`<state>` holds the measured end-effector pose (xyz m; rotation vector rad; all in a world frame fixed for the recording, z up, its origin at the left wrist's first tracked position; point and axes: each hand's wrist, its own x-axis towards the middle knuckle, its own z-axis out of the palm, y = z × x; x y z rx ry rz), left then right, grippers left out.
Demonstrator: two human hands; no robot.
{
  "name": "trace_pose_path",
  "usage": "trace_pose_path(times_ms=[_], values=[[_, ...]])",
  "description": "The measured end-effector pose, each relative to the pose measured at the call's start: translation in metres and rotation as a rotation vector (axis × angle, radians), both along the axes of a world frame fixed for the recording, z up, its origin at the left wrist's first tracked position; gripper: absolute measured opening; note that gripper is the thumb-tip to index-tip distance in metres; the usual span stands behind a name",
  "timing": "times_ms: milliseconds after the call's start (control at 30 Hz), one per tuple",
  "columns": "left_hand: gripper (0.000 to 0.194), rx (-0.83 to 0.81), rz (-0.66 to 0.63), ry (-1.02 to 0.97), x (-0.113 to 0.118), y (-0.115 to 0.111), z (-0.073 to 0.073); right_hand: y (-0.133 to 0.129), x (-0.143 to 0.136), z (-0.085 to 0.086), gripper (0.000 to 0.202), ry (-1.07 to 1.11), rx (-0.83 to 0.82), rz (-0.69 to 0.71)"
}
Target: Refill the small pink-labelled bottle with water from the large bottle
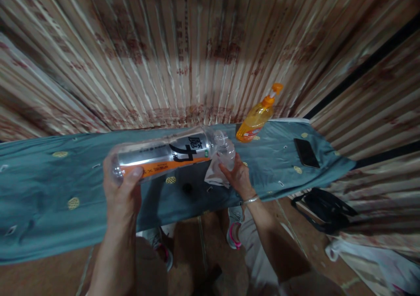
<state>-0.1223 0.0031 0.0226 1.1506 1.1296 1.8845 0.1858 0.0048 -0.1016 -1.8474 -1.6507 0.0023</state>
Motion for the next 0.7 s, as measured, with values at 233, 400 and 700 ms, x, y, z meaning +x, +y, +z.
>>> trace_pose_path(times_ms=[233, 400, 700], values=[[0.072, -0.056, 0.019, -0.145, 0.0055, -0.0011, 0.0069, -0.0008, -0.0001, 0.0018, 0.066, 0.006, -0.045, -0.006], [0.079, -0.067, 0.022, -0.186, 0.007, -0.0015, 0.0093, -0.0003, 0.001, -0.0009, 0.066, 0.02, -0.014, -0.005], [0.072, -0.064, 0.007, -0.159, 0.0037, -0.0002, 0.003, -0.0007, -0.0001, -0.0022, 0.067, 0.025, -0.011, -0.033]])
